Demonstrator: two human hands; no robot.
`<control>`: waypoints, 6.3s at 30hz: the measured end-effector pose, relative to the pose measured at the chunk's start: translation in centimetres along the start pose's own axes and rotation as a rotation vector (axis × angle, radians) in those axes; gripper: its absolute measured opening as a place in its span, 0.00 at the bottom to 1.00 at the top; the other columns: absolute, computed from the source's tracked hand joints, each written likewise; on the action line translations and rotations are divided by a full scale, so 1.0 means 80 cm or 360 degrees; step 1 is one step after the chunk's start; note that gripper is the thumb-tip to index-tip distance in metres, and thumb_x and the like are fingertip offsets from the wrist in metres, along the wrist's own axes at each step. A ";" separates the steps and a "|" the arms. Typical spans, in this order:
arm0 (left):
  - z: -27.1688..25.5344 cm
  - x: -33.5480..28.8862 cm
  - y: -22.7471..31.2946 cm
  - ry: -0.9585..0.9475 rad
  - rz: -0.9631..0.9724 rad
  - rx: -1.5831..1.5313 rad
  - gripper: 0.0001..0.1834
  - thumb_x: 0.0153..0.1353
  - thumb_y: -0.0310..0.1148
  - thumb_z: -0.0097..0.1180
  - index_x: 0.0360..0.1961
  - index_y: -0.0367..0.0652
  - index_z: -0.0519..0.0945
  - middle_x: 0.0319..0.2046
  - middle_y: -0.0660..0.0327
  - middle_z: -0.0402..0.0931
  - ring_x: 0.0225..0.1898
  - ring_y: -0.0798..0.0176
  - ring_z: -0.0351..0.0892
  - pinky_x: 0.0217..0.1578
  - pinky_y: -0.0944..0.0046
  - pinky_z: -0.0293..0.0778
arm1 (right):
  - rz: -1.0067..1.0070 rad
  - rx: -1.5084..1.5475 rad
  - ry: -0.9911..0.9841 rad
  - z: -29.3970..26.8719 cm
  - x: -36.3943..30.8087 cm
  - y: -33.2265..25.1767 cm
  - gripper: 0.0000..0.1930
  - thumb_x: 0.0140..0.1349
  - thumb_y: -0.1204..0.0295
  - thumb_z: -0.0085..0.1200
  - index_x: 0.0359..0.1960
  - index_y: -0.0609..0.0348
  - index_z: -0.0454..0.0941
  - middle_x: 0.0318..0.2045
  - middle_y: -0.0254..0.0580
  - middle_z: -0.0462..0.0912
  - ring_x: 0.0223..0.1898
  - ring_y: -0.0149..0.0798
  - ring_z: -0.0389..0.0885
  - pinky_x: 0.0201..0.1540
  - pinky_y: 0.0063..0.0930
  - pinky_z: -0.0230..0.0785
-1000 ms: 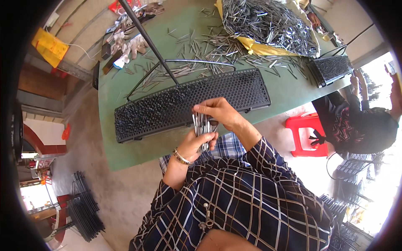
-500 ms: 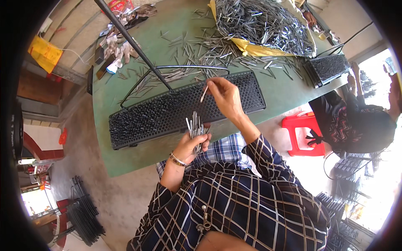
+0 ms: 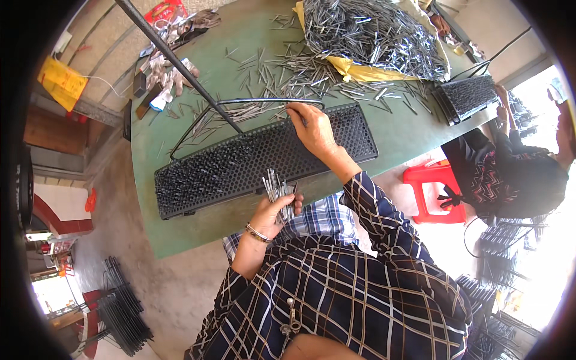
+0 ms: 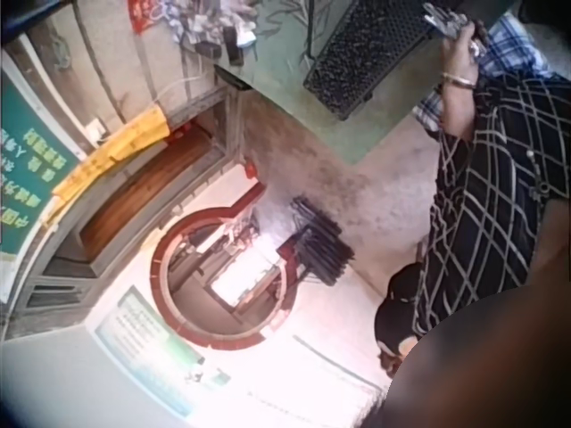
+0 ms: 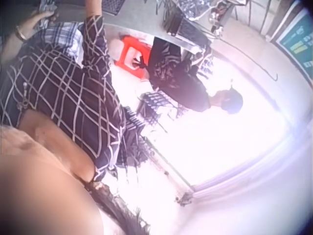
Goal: Insert metal pins into a perforated plastic template on a workbench.
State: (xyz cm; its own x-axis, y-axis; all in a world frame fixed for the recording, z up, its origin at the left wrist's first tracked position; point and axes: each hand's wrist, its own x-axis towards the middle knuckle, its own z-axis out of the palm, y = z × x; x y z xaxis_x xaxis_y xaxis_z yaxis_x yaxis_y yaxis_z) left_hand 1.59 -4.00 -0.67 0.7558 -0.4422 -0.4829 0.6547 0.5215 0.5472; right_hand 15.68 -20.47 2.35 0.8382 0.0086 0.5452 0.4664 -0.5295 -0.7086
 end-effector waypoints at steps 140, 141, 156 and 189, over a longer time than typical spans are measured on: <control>0.005 0.006 0.000 -0.0046 -0.0176 0.0099 0.21 0.58 0.28 0.54 0.53 0.41 0.67 0.31 0.58 0.76 0.27 0.68 0.74 0.23 0.71 0.71 | -0.0467 -0.0043 -0.0373 -0.021 0.017 0.019 0.07 0.57 0.75 0.53 0.35 0.64 0.77 0.31 0.45 0.78 0.33 0.48 0.78 0.35 0.35 0.71; 0.006 0.007 0.000 -0.0048 -0.0175 0.0110 0.21 0.57 0.28 0.54 0.53 0.40 0.67 0.31 0.58 0.76 0.27 0.68 0.74 0.24 0.71 0.71 | -0.0466 -0.0047 -0.0372 -0.023 0.015 0.018 0.07 0.57 0.75 0.53 0.35 0.64 0.77 0.31 0.45 0.78 0.33 0.48 0.78 0.35 0.35 0.71; -0.016 0.017 -0.015 -0.0067 -0.0116 -0.0190 0.16 0.63 0.41 0.51 0.47 0.42 0.75 0.34 0.62 0.78 0.28 0.69 0.77 0.24 0.71 0.74 | -0.1064 -0.0237 -0.0835 -0.071 -0.130 -0.050 0.19 0.45 0.70 0.64 0.41 0.61 0.78 0.42 0.43 0.77 0.38 0.41 0.78 0.41 0.32 0.71; 0.003 0.003 -0.006 -0.0015 0.0122 0.0115 0.14 0.61 0.36 0.54 0.44 0.38 0.74 0.31 0.58 0.77 0.28 0.69 0.74 0.24 0.71 0.70 | 0.0770 0.0634 -0.0270 -0.047 -0.052 -0.033 0.10 0.58 0.73 0.57 0.39 0.66 0.78 0.33 0.36 0.82 0.34 0.26 0.79 0.38 0.19 0.71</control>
State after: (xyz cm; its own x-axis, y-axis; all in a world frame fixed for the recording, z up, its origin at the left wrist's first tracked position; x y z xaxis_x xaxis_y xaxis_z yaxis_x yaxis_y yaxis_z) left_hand 1.43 -4.56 -0.89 0.8037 -0.4097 -0.4315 0.5935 0.5006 0.6302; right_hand 9.88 -22.29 3.65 0.9977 -0.0011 0.0678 0.0669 -0.1522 -0.9861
